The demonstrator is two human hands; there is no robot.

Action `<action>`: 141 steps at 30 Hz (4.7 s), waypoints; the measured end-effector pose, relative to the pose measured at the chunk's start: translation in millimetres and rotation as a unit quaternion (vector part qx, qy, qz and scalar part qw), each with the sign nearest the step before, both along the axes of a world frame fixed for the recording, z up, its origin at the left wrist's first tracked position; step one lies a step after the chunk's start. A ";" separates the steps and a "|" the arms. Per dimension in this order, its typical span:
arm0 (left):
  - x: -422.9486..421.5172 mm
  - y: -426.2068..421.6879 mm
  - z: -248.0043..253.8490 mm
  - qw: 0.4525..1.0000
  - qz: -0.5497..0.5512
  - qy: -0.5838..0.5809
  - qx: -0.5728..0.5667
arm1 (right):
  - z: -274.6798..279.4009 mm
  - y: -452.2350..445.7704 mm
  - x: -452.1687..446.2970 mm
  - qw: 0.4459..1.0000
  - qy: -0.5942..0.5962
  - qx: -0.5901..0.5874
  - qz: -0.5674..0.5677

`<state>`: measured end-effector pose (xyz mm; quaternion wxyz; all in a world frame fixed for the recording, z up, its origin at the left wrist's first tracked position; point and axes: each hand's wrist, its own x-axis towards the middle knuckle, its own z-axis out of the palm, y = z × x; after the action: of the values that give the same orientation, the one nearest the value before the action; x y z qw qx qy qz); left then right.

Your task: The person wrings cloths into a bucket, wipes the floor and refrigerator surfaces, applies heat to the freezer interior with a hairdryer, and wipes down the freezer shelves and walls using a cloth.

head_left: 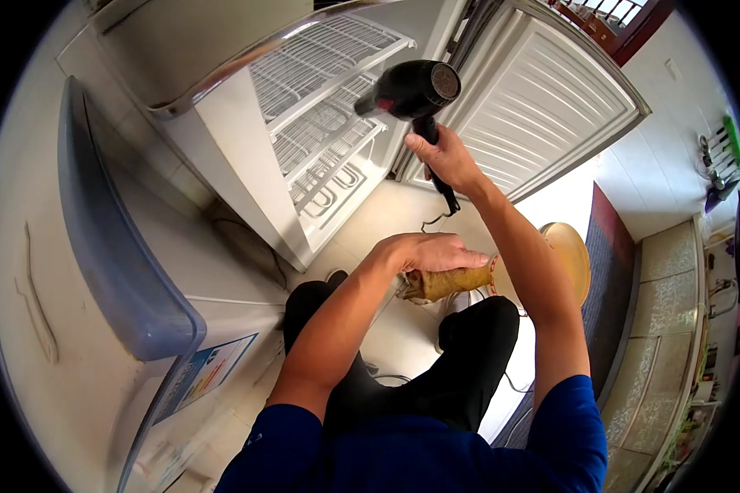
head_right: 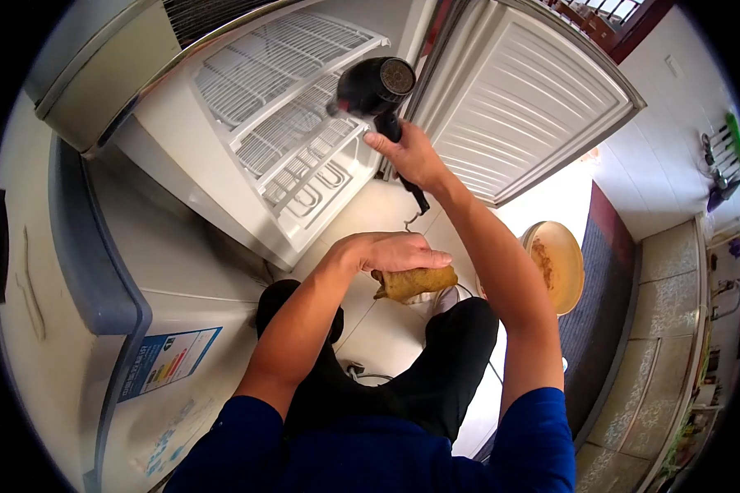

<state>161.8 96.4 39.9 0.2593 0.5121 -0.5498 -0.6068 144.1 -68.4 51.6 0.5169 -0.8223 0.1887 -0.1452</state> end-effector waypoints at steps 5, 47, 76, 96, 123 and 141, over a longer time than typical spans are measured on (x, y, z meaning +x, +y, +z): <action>-6.3 -2.3 0.4 0.998 0.005 -0.061 -0.002 | 6.4 25.4 -11.9 0.991 0.021 0.092 0.091; -28.1 -14.0 -30.8 0.915 0.020 -0.402 0.013 | 63.6 -25.5 -14.6 0.930 -0.327 0.100 -0.131; -28.4 -14.9 -27.9 0.920 0.016 -0.392 0.014 | 42.5 -35.5 56.1 0.686 -0.111 -0.700 -0.164; -33.4 -16.9 -31.7 0.915 0.003 -0.403 0.029 | 41.2 -5.5 40.1 0.660 -0.274 -0.700 0.004; -59.8 -9.6 -59.4 0.905 -0.030 -0.421 -0.055 | 18.4 7.4 49.8 0.611 -0.258 0.717 0.213; -92.3 -15.7 -64.5 0.907 -0.064 -0.415 0.000 | 25.1 47.5 59.9 0.783 -0.290 0.535 0.128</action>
<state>69.5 80.7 -24.6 -0.0316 0.6817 -0.6392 -0.3545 204.0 -20.9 76.7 0.9179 -0.3497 -0.0298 -0.1852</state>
